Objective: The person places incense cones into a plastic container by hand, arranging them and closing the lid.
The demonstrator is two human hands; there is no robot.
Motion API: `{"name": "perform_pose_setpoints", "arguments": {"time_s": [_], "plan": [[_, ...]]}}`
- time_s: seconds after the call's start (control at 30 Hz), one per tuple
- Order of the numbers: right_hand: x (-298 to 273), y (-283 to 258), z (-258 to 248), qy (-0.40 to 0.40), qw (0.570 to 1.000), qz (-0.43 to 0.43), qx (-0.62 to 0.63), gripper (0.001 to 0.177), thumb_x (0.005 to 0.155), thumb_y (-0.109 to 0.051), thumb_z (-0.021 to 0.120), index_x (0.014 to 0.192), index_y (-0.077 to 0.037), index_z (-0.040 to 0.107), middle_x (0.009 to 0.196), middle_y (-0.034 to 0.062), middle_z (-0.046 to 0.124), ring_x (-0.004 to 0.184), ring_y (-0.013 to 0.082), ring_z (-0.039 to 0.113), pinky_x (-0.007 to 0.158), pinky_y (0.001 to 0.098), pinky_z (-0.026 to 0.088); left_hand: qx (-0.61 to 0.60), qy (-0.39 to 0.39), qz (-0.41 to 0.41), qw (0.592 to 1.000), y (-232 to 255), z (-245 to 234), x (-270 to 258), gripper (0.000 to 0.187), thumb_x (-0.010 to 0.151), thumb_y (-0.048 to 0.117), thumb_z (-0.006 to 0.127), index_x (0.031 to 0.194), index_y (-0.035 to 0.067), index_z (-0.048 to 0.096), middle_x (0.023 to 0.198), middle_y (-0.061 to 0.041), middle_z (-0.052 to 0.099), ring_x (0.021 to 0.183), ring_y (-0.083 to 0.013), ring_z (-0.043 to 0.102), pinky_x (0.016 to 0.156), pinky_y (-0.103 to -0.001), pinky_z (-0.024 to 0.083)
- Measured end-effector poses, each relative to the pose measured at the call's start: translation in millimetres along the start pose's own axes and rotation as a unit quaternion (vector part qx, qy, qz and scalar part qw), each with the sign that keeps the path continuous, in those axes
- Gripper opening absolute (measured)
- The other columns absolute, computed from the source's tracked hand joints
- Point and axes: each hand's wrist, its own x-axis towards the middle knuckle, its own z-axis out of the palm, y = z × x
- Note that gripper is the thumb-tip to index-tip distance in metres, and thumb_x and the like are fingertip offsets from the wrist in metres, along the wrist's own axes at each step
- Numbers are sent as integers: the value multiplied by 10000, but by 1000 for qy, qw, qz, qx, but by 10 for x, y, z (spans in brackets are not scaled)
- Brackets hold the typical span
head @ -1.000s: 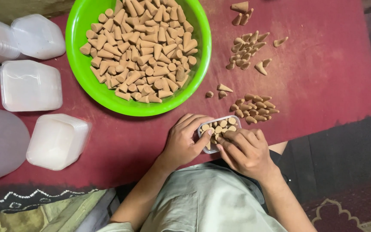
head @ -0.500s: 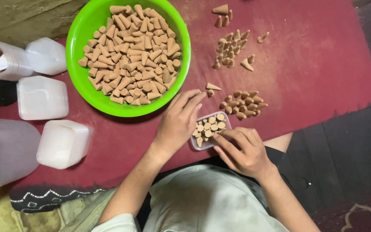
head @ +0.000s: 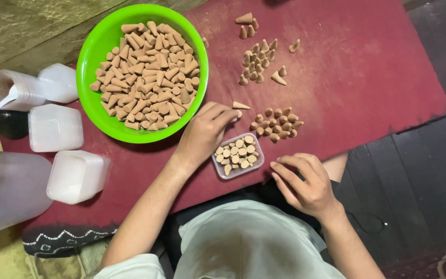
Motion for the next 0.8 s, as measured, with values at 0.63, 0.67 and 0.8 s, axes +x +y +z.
{"name": "perform_pose_setpoints", "arguments": {"time_s": [0.63, 0.67, 0.8], "plan": [[641, -339, 185, 11, 935, 144, 325, 126, 846, 49, 786, 971, 59, 768, 913, 213, 732, 736, 262, 691, 680, 399, 589, -352, 176, -139, 909, 807, -460, -411, 113, 872, 12, 801, 969, 69, 799, 876, -88, 781, 778, -271, 752, 745, -369, 613], [655, -358, 182, 10, 934, 145, 328, 128, 840, 55, 788, 966, 61, 769, 919, 224, 724, 734, 260, 683, 684, 399, 590, -355, 177, -146, 906, 809, -449, -433, 121, 877, 13, 796, 987, 64, 796, 880, -92, 781, 785, -277, 756, 744, -370, 614], [622, -293, 114, -15, 961, 117, 251, 123, 856, 25, 776, 977, 18, 798, 959, 201, 728, 738, 256, 691, 680, 382, 583, -341, 189, -184, 903, 676, -405, -621, 114, 864, 0, 801, 966, 50, 796, 886, -93, 785, 779, -257, 759, 730, -359, 619]]}}
